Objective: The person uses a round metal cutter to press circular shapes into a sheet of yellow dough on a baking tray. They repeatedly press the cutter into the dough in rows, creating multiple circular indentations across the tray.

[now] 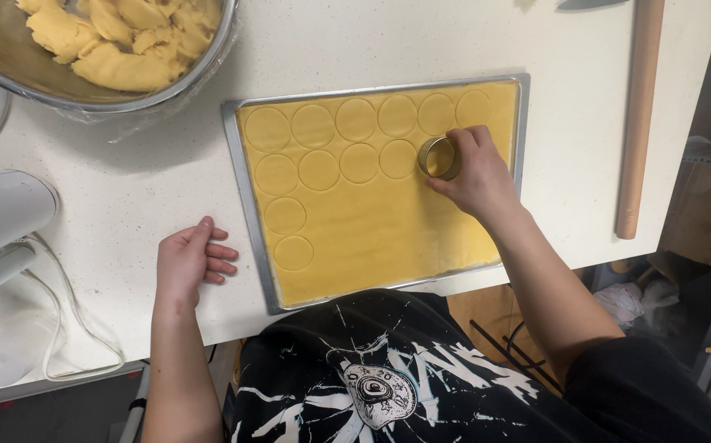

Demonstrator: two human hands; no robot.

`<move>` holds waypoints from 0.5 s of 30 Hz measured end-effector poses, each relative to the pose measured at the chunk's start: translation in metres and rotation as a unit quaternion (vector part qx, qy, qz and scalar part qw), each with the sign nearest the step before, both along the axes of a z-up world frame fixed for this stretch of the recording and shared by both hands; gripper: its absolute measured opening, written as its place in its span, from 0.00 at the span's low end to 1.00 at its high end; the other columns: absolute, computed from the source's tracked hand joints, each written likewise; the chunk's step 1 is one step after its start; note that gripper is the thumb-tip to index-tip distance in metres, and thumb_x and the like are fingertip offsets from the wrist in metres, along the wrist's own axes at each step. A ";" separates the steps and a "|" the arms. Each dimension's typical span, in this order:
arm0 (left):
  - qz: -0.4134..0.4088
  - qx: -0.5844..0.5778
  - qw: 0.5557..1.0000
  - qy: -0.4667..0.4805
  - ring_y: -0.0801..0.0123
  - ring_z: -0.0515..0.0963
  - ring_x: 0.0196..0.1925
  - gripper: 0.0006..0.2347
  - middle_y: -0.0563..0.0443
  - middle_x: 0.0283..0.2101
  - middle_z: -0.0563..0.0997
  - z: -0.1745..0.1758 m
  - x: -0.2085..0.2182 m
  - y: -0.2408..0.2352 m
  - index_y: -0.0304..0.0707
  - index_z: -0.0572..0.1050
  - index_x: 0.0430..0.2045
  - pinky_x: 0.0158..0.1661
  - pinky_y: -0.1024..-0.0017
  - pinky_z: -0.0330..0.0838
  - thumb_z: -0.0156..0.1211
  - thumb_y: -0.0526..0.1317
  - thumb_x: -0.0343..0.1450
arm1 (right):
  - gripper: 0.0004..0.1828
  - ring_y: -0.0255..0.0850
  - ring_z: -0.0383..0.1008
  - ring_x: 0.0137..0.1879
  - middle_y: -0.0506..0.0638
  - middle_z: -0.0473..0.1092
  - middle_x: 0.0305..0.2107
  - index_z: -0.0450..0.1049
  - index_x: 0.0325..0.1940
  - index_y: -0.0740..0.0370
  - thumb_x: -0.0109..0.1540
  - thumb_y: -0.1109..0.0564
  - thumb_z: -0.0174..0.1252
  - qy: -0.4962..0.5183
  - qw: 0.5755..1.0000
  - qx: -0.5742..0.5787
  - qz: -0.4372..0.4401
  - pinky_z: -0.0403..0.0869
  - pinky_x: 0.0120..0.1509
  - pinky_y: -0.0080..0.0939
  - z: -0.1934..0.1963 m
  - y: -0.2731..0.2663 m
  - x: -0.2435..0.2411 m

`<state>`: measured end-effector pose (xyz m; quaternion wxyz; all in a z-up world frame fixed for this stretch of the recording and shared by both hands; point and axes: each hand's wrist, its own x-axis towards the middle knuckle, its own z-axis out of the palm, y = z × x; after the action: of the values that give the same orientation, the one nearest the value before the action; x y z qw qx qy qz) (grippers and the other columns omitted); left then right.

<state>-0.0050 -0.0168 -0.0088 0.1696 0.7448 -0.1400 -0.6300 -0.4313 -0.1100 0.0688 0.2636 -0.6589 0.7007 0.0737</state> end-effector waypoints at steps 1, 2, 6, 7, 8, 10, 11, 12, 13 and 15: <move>0.000 -0.001 1.000 0.001 0.64 0.80 0.18 0.17 0.41 0.24 0.82 0.000 0.000 0.000 0.31 0.78 0.33 0.16 0.72 0.69 0.51 0.48 0.78 | 0.43 0.54 0.73 0.58 0.58 0.64 0.58 0.66 0.64 0.63 0.50 0.50 0.77 -0.001 1.000 -0.003 0.000 0.76 0.59 0.49 0.000 0.000 0.000; 0.000 -0.001 1.000 0.001 0.64 0.80 0.18 0.17 0.41 0.24 0.82 0.000 0.000 0.001 0.31 0.78 0.33 0.16 0.72 0.69 0.51 0.48 0.78 | 0.43 0.54 0.73 0.58 0.58 0.63 0.58 0.66 0.64 0.63 0.50 0.50 0.77 -0.002 1.000 -0.006 -0.001 0.76 0.59 0.49 0.000 0.001 -0.001; -0.001 0.001 1.000 0.000 0.64 0.80 0.18 0.17 0.41 0.24 0.82 0.000 0.000 0.000 0.31 0.78 0.33 0.16 0.72 0.69 0.51 0.49 0.78 | 0.43 0.54 0.72 0.59 0.58 0.63 0.58 0.65 0.64 0.63 0.50 0.50 0.77 0.001 1.000 -0.001 -0.004 0.76 0.59 0.49 0.000 0.000 -0.001; -0.001 0.002 1.000 0.000 0.64 0.80 0.18 0.17 0.41 0.24 0.82 0.000 0.000 0.000 0.31 0.78 0.33 0.16 0.72 0.69 0.51 0.49 0.78 | 0.43 0.54 0.72 0.59 0.57 0.63 0.58 0.65 0.64 0.63 0.50 0.50 0.77 -0.001 1.000 0.000 -0.006 0.76 0.59 0.49 0.001 0.000 -0.001; -0.002 0.001 1.000 0.000 0.64 0.80 0.18 0.17 0.41 0.24 0.83 0.000 0.000 0.000 0.31 0.79 0.33 0.16 0.72 0.69 0.51 0.49 0.78 | 0.43 0.54 0.72 0.59 0.57 0.63 0.58 0.65 0.64 0.63 0.50 0.50 0.77 -0.003 1.000 0.000 -0.007 0.76 0.59 0.49 0.001 0.000 -0.002; -0.002 -0.001 1.000 0.001 0.64 0.80 0.18 0.17 0.41 0.24 0.83 0.001 0.000 0.000 0.31 0.79 0.33 0.16 0.73 0.69 0.50 0.49 0.78 | 0.43 0.54 0.72 0.59 0.57 0.63 0.58 0.66 0.64 0.63 0.50 0.50 0.77 -0.004 1.000 0.002 -0.007 0.76 0.59 0.49 0.001 0.000 -0.001; -0.002 0.000 1.000 0.000 0.64 0.80 0.18 0.17 0.41 0.24 0.83 0.001 0.000 0.000 0.31 0.79 0.33 0.16 0.73 0.69 0.50 0.49 0.78 | 0.43 0.54 0.72 0.59 0.57 0.63 0.58 0.66 0.64 0.63 0.50 0.50 0.77 -0.005 1.000 0.003 -0.007 0.76 0.59 0.49 0.001 0.000 -0.001; -0.003 0.001 1.000 -0.001 0.64 0.80 0.18 0.17 0.41 0.24 0.83 0.002 -0.001 -0.001 0.31 0.79 0.33 0.16 0.73 0.69 0.50 0.49 0.78 | 0.43 0.54 0.72 0.59 0.57 0.63 0.58 0.66 0.64 0.63 0.50 0.50 0.77 -0.004 1.000 0.003 -0.007 0.76 0.59 0.49 0.001 -0.001 -0.001; -0.003 0.002 1.000 -0.002 0.64 0.80 0.18 0.17 0.41 0.24 0.83 0.002 -0.001 -0.001 0.31 0.78 0.33 0.16 0.73 0.69 0.50 0.49 0.78 | 0.43 0.54 0.72 0.59 0.57 0.63 0.58 0.66 0.64 0.63 0.50 0.50 0.77 -0.005 1.000 0.001 -0.003 0.76 0.59 0.49 0.001 -0.001 -0.001; -0.005 0.003 1.000 -0.008 0.64 0.80 0.18 0.17 0.41 0.24 0.82 0.003 -0.001 -0.002 0.31 0.79 0.33 0.16 0.72 0.69 0.50 0.48 0.78 | 0.43 0.54 0.73 0.59 0.57 0.63 0.58 0.66 0.64 0.63 0.50 0.50 0.77 -0.008 1.000 -0.004 0.004 0.76 0.60 0.48 0.000 -0.001 -0.001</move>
<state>-0.0063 -0.0186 -0.0055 0.1632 0.7497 -0.1435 -0.6251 -0.4326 -0.1112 0.0692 0.2661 -0.6632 0.6964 0.0663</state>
